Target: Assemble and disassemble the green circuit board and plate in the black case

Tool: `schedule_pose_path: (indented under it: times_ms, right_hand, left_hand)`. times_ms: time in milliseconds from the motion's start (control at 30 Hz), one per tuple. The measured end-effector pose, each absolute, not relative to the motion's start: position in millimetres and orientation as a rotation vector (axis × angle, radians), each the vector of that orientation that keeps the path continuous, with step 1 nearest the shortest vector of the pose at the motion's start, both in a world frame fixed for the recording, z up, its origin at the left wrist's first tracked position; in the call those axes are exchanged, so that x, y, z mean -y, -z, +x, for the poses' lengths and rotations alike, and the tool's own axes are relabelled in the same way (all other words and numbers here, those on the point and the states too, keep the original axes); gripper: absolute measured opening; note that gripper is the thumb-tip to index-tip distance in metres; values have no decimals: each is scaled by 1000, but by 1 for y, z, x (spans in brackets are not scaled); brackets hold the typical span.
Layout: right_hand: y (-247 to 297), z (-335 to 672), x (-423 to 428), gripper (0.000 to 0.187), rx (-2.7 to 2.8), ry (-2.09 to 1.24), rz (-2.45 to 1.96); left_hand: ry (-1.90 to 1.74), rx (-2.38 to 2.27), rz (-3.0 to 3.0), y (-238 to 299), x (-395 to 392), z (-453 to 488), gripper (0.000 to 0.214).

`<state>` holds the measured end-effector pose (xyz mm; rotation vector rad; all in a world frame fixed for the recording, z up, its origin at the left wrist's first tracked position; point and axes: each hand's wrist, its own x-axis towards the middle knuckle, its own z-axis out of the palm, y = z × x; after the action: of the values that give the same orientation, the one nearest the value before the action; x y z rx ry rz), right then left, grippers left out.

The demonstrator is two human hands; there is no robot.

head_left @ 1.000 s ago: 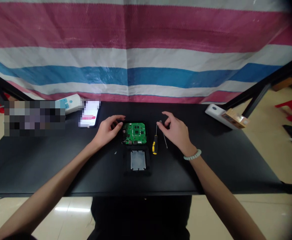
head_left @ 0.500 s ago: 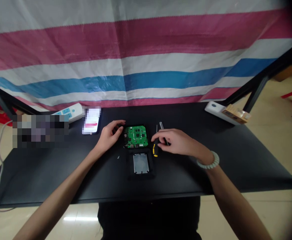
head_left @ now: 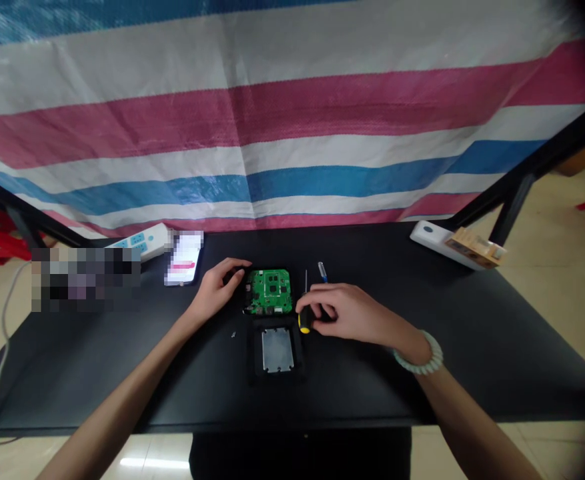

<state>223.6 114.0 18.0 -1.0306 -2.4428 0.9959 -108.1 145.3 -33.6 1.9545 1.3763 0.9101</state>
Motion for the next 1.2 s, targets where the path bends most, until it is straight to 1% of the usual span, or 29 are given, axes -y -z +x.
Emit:
schedule_pose_path:
  times_ms: [100,233,300,433,600,700,767,900,1200]
  right_hand:
    - [-33,231,-114,26,2168,-1096,-899]
    - [-42,235,-112,13,1775,-1028,-883]
    - [-37,229,-110,11,1623,-1047,-848]
    - [-19,206,-99,17,1573,-1037,-800]
    - [-8,186,-81,29,1746,-657,-778]
    - [-8,184,-74,35,1779,-558,-782]
    - [-9,184,-72,38,1798,-506,-782]
    - [-5,184,-74,38,1798,-434,-815]
    - [-3,187,-76,33,1793,-410,-876]
  left_hand:
    - [-915,-1359,1951,33,-146,-108,32]
    - [-916,-1350,1985,32,-145,-108,32]
    - [-922,-1350,2003,32,-144,-107,31]
    - [-925,-1345,2049,32,-142,-105,31]
    - [-982,-1428,2212,29,-135,-101,31]
    - [-999,-1408,2341,28,-131,-98,34]
    - [-949,-1350,2389,28,-130,-96,37]
    - [-827,-1282,2442,29,-131,-96,37]
    - [-793,-1263,2455,29,-133,-97,34]
